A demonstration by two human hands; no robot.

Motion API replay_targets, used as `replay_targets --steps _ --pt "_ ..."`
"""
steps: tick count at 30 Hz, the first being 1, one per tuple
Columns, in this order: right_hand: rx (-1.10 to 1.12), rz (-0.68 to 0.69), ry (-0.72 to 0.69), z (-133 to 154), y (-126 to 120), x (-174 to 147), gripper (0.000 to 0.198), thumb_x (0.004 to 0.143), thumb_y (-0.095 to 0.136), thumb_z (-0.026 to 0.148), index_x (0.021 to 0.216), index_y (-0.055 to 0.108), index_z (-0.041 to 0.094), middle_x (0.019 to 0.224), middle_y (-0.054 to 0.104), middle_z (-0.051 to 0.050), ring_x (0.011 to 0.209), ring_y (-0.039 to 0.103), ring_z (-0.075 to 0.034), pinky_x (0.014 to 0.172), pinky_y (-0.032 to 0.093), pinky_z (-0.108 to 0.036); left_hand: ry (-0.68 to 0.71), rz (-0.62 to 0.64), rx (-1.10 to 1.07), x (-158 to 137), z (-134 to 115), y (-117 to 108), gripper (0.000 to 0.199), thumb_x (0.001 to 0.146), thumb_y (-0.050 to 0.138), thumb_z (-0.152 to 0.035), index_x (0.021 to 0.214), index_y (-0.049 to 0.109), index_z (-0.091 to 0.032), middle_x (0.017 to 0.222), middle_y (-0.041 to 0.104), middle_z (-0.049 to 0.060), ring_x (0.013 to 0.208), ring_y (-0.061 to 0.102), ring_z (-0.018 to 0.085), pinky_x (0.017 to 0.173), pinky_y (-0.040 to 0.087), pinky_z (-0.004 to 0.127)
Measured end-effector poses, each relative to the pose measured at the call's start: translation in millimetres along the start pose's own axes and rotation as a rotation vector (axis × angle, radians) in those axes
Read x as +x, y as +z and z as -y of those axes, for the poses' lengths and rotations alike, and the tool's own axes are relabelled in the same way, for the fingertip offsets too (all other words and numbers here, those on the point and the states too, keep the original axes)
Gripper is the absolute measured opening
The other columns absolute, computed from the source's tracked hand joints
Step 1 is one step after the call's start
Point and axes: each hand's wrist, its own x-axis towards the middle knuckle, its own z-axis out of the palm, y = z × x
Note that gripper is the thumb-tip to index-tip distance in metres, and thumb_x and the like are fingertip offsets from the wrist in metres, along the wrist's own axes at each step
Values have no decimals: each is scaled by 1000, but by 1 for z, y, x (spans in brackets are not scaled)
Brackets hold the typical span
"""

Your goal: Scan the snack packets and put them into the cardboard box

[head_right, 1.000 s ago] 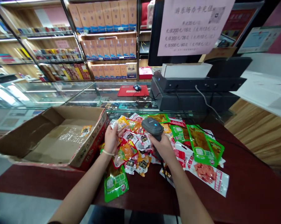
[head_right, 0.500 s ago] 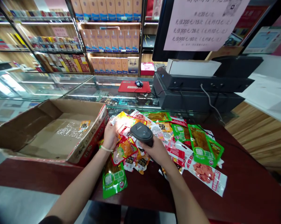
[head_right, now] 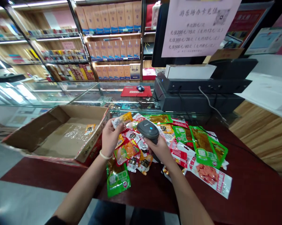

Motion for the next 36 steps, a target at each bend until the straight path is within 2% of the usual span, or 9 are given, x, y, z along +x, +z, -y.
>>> replay_targets --steps 4,8,10,12,15,19,23,28,36 --pt "-4 14 18 3 2 1 43 75 73 59 62 55 22 43 55 1 36 49 -13 40 42 -26 271 27 493 3 -59 -46 20 91 60 -34 106 68 -23 94 74 2 81 68 15 76 54 26" --pt "1 19 44 -1 4 1 44 72 75 58 60 56 21 44 56 0 37 50 -14 39 42 -25 390 -26 778 30 -69 -116 25 94 54 -31 113 71 -25 109 76 3 98 71 20 88 53 30" --pt "17 37 62 -4 6 1 44 72 75 59 59 56 21 45 56 -1 37 51 -14 38 43 -26 330 -6 926 47 -54 -149 31 94 51 -25 118 70 -24 116 74 5 106 70 23 93 52 33" --pt "31 54 76 -7 7 1 45 72 75 59 59 56 20 45 55 -1 37 52 -14 38 44 -26 201 113 1038 60 -36 -174 39 87 53 -18 124 67 -21 122 72 8 113 68 26 98 51 37" --pt "74 58 74 -8 10 1 45 72 77 58 60 57 19 49 55 0 38 51 -13 38 44 -25 24 266 1056 66 -15 -190 51 82 53 -13 132 61 -17 125 70 12 117 66 26 101 50 38" --pt "106 50 65 -6 13 1 44 71 80 56 62 57 19 53 55 0 39 51 -12 37 43 -25 -10 260 919 59 -15 -186 44 88 49 -17 130 61 -16 116 74 11 109 70 23 96 53 34" --pt "136 53 19 -2 14 -1 42 71 81 53 65 56 20 54 55 2 39 51 -12 37 44 -24 75 185 878 53 -25 -176 29 89 56 -29 114 70 -20 101 77 8 96 72 22 88 54 32" --pt "148 92 19 0 9 -1 39 75 79 50 68 56 19 54 55 3 39 49 -10 37 44 -22 181 151 830 46 -38 -159 29 91 55 -36 111 70 -20 96 77 6 88 72 19 80 54 29" --pt "224 56 26 -2 -8 3 33 77 78 46 72 59 19 54 56 4 38 50 -9 36 43 -22 351 359 905 3 -67 -83 23 94 54 -30 110 68 -21 105 75 5 91 69 19 84 51 31"
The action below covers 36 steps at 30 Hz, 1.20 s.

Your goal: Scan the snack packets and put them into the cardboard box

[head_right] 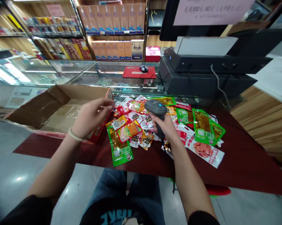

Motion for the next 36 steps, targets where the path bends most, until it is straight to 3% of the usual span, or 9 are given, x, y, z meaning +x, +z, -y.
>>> replay_targets --steps 4,7,10,14,19,23,28,33,36 --pt "22 -6 -24 0 -5 2 31 78 77 44 71 59 20 54 57 4 38 50 -9 35 42 -22 69 202 -87 3 -14 58 20 96 51 -31 104 66 -21 99 73 5 88 67 19 79 50 31" --pt "-3 -7 -44 0 -7 4 35 79 75 46 66 58 19 52 56 4 38 50 -10 35 43 -22 55 301 -38 2 -3 102 18 93 56 -35 96 64 -19 94 69 7 85 64 22 77 49 33" --pt "-3 -32 -27 1 -7 5 34 78 76 47 69 60 19 52 56 4 38 50 -10 34 42 -23 101 318 -9 -5 11 127 28 87 64 -44 98 62 -18 95 65 9 92 61 25 82 48 37" --pt "-23 -22 -24 3 -6 4 37 78 75 49 66 58 19 52 55 4 37 49 -10 34 42 -23 162 353 33 -22 20 132 54 75 74 -57 110 60 -18 105 60 11 102 56 30 91 46 43" --pt "2 -6 -33 1 -5 3 34 80 75 46 69 58 20 55 55 4 38 49 -10 36 42 -23 184 471 25 -37 22 129 85 64 82 -56 134 52 -19 123 53 15 113 50 35 98 42 49" --pt "-1 -23 2 -1 -5 4 33 79 76 46 71 58 20 55 55 4 38 49 -10 36 42 -23 183 497 -4 -37 20 126 77 67 80 -38 137 52 -19 125 53 16 115 50 35 99 42 49" --pt "-28 -28 -7 -1 -5 5 32 79 75 48 77 59 20 55 57 5 37 49 -10 36 40 -22 42 445 -270 -27 22 115 42 78 56 -10 117 66 -22 110 69 7 103 63 25 94 48 39" --pt "1 -42 -14 -3 -7 5 30 80 75 44 76 59 20 55 56 5 38 49 -10 36 41 -23 -329 48 -863 -19 25 116 31 89 61 -31 118 65 -21 113 72 7 102 67 23 94 51 37" --pt "11 -47 -30 -4 -7 4 31 80 75 44 72 58 20 54 55 4 39 49 -10 36 42 -23 -501 -42 -1322 -16 22 121 42 87 66 -40 124 60 -21 119 70 8 108 66 24 96 52 38"
